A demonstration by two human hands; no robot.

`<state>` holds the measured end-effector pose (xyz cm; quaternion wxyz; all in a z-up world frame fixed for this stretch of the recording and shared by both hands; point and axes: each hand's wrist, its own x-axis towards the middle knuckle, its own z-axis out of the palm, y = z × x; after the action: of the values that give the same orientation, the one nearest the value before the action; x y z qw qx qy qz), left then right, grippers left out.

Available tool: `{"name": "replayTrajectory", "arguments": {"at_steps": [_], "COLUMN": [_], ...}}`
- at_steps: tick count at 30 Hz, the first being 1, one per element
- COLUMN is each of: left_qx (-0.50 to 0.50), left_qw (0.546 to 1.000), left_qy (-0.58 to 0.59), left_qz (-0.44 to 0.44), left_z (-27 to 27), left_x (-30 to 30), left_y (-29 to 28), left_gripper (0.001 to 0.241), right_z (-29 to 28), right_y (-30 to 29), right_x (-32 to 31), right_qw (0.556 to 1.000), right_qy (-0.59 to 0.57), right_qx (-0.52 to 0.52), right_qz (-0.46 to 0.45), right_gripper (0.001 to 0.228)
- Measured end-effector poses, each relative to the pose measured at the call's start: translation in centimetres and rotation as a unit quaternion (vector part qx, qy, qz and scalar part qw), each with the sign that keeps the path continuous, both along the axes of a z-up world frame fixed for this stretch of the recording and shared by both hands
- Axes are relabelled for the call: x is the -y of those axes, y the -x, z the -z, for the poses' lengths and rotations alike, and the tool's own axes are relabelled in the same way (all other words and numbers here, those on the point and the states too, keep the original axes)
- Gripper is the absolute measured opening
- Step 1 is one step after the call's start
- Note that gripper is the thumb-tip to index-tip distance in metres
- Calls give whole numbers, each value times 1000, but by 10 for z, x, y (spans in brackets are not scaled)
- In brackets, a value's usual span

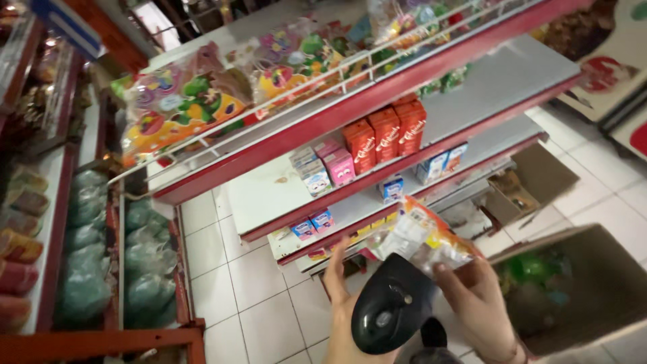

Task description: The person repeatedly picks snack packets from a cardboard box on the floor, scans them with a handheld barcode scanner, and places them on a nearby shelf. The process is repeated for multiple items throughout the clip.

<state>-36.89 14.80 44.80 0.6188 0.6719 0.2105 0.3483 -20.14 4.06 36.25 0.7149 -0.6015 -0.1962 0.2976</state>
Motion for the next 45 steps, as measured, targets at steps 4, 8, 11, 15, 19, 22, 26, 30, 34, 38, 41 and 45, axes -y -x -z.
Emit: {"name": "replayTrajectory", "arguments": {"at_steps": [4,8,11,15,19,22,26,30,34,38,41,45], "left_qx": [-57,-19,-31,-42,-20,1,171,342,292,227,272,208], "left_qw": [981,986,983,988,988,996,935,837,877,938,929,963], "left_qy": [-177,-161,-175,-138,-122,2,282,397,350,220,224,132], "left_qz": [-58,-41,-55,-60,-90,-95,132,158,154,141,114,106], "left_z": [-19,-27,-29,-23,-15,-13,-14,-11,-5,3,6,-3], "left_x": [-10,-6,-3,-1,1,-2,-13,-12,-16,-16,-14,-20], "left_y": [-2,-10,-16,-23,-34,-37,-28,-29,-37,-44,-52,-55], "left_gripper": [36,43,46,45,44,68,79,77,86,90,94,94], "right_z": [-14,-25,-29,-29,-36,-49,-73,-86,-95,-96,-85,-71], "right_y": [-30,-43,-53,-69,-76,-80,-109,-149,-178,-178,-168,-179], "right_x": [6,-1,-7,-11,-19,-20,-30,-41,-43,-50,-58,-63], "right_qw": [984,979,982,988,987,968,849,702,500,518,801,950], "right_qy": [117,53,13,-6,-92,-114,-183,-281,-275,-308,-264,-125], "right_qx": [137,198,190,153,129,222,489,633,792,781,537,193], "right_qz": [-7,-7,-16,-36,-38,-35,-82,-165,-217,-165,-38,-212], "right_gripper": [21,26,34,49,48,46,51,52,43,48,51,61]}}
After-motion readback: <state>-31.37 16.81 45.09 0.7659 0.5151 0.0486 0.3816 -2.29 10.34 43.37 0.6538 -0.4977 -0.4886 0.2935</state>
